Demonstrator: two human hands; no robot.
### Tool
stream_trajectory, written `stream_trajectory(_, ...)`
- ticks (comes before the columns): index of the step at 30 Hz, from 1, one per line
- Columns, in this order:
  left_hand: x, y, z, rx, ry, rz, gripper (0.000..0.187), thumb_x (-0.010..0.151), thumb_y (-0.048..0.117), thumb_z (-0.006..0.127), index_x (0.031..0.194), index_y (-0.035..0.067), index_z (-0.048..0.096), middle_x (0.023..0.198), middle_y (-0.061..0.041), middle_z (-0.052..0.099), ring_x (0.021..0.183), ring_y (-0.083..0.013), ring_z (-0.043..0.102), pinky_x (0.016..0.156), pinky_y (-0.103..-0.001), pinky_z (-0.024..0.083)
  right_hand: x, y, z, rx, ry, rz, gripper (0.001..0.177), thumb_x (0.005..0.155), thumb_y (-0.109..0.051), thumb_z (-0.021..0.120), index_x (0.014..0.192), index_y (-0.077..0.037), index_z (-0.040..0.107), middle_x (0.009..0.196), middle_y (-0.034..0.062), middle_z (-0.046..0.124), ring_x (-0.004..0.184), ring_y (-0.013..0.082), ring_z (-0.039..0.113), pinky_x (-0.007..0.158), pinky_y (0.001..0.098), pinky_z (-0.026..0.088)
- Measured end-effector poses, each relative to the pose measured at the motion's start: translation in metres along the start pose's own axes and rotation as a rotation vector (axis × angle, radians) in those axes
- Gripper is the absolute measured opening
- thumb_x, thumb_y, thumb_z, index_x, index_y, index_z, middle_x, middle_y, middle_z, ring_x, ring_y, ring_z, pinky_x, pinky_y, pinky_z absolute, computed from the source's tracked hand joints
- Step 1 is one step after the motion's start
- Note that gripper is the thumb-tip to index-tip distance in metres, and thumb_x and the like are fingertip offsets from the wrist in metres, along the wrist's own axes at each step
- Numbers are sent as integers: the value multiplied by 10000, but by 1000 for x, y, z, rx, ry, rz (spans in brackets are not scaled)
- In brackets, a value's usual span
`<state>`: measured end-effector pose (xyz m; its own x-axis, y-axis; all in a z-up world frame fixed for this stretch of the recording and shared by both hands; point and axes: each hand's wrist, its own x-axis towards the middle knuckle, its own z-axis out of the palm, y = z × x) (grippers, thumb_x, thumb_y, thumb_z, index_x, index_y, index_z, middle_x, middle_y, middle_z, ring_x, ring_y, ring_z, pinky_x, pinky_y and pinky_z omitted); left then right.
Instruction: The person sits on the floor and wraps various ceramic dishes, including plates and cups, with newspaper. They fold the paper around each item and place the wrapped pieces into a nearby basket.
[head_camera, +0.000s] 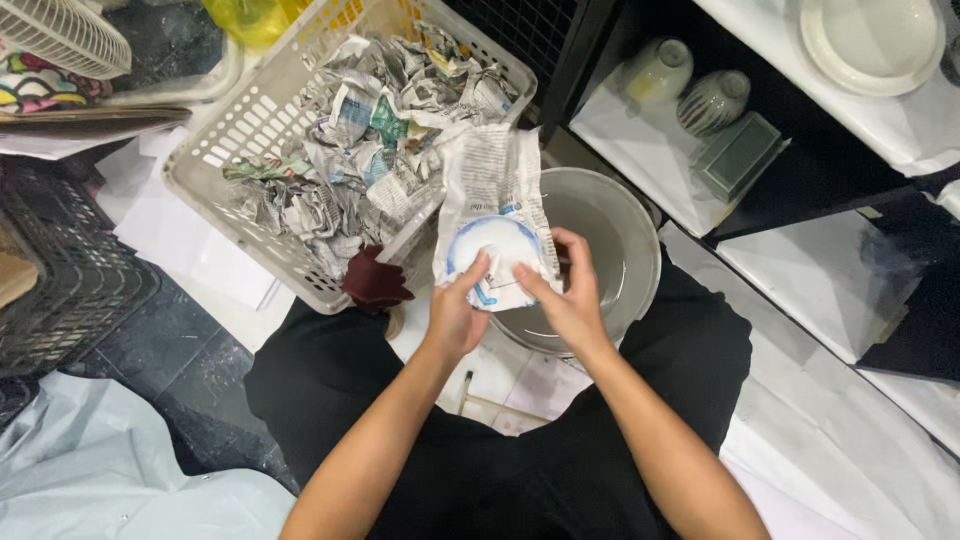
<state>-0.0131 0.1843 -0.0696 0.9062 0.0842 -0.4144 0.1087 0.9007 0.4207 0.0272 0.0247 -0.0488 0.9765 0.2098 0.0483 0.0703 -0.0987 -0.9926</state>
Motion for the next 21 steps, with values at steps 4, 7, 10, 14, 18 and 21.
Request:
stream_trajectory(4, 0, 6, 5, 71, -91, -96, 429, 950, 45, 657, 1353, -59, 553, 1253, -173, 674, 1141, -281, 675, 987, -425, 566, 15, 9, -12, 597, -11, 543, 500, 845, -165, 747, 1315, -105, 586, 1293, 128, 635, 1180, 222, 646, 973, 355, 539)
stream_trajectory(7, -6, -4, 8, 180, -106, -203, 440, 957, 29, 647, 1374, -60, 538, 1254, -183, 665, 1128, -281, 673, 959, -413, 575, 17, 13, -26, 825, -99, 746, 424, 922, -169, 716, 1281, 42, 634, 1219, 206, 689, 1104, 311, 679, 943, 412, 573)
stream_trajectory(10, -6, -8, 12, 220, -113, -258, 471, 951, 8, 632, 1409, -2, 524, 1274, -165, 661, 1139, -251, 684, 951, -380, 591, 25, 7, -34, 836, -110, 668, 387, 949, -121, 687, 1284, 67, 641, 1178, 201, 712, 1074, 325, 687, 932, 428, 579)
stream_trajectory(14, -5, -6, 10, 193, -176, -209, 438, 939, -45, 591, 1342, 119, 540, 1193, -122, 647, 1073, -220, 689, 897, -365, 600, 22, -11, -30, 646, -133, 364, 290, 916, -38, 616, 1191, 26, 683, 1228, 182, 733, 1171, 337, 684, 1003, 458, 576)
stream_trajectory(18, 2, -4, 5, 93, -223, -152, 359, 917, -121, 528, 1174, 129, 537, 1138, -101, 624, 1014, -213, 671, 848, -350, 579, 16, -29, -22, 72, -321, -242, 544, 696, 107, 472, 1157, -11, 737, 1300, 142, 722, 1417, 357, 577, 1228, 498, 436)
stream_trajectory(21, 5, 0, 0, 47, -192, -141, 292, 907, -91, 491, 1108, 119, 522, 1140, -93, 610, 1025, -222, 666, 862, -354, 584, 8, -42, -18, -135, -360, -307, 448, 743, 41, 586, 1157, -50, 733, 1315, 93, 711, 1462, 355, 518, 1227, 505, 408)
